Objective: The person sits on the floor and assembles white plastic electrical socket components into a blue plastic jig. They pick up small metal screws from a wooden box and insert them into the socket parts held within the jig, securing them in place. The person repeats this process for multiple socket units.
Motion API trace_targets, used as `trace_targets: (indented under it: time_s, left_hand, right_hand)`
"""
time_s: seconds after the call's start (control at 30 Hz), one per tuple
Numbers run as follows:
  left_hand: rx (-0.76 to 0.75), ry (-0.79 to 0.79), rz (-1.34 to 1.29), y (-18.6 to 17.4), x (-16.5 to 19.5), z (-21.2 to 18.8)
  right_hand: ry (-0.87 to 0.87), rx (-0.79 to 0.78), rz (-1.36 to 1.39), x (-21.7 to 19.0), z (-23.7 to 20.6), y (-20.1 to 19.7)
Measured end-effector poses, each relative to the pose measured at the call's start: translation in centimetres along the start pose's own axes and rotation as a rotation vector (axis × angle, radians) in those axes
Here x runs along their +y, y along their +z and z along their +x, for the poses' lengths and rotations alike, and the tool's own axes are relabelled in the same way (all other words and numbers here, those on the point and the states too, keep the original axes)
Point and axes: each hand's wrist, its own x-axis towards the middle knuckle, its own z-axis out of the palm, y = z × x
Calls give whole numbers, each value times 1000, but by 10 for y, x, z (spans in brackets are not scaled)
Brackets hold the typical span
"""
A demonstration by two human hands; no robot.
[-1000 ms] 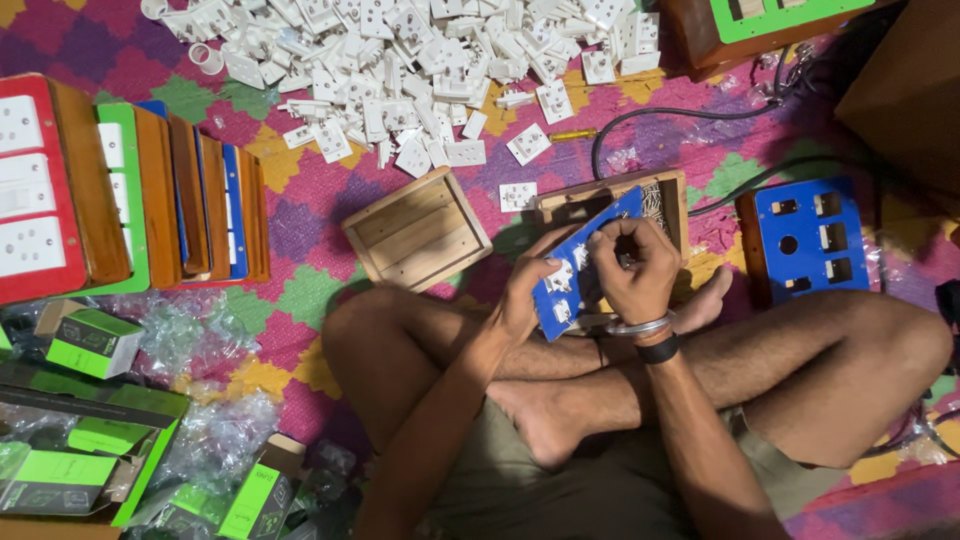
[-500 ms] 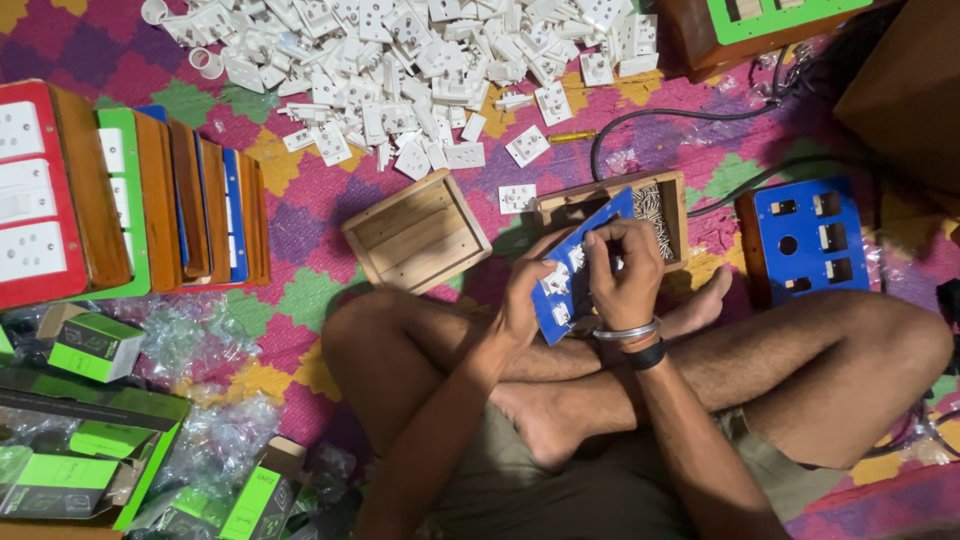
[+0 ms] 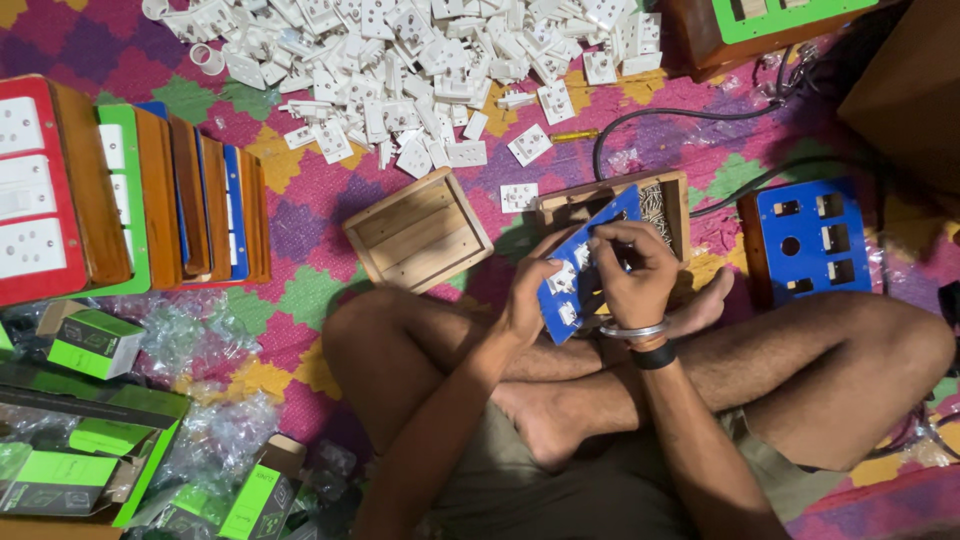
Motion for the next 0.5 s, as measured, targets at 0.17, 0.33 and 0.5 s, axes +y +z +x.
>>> trace_targets:
  time_s: [0.17, 0.33, 0.5]
  left_hand:
    - [11, -52, -11, 4, 6, -2]
    - [-10, -32, -7, 5, 9, -2]
    - [10, -42, -2, 3, 2, -1]
  right_hand:
    - [56, -10, 76, 6, 1, -1]
    - [98, 20, 39, 9, -3, 0]
    - [133, 37, 61, 18, -3, -1]
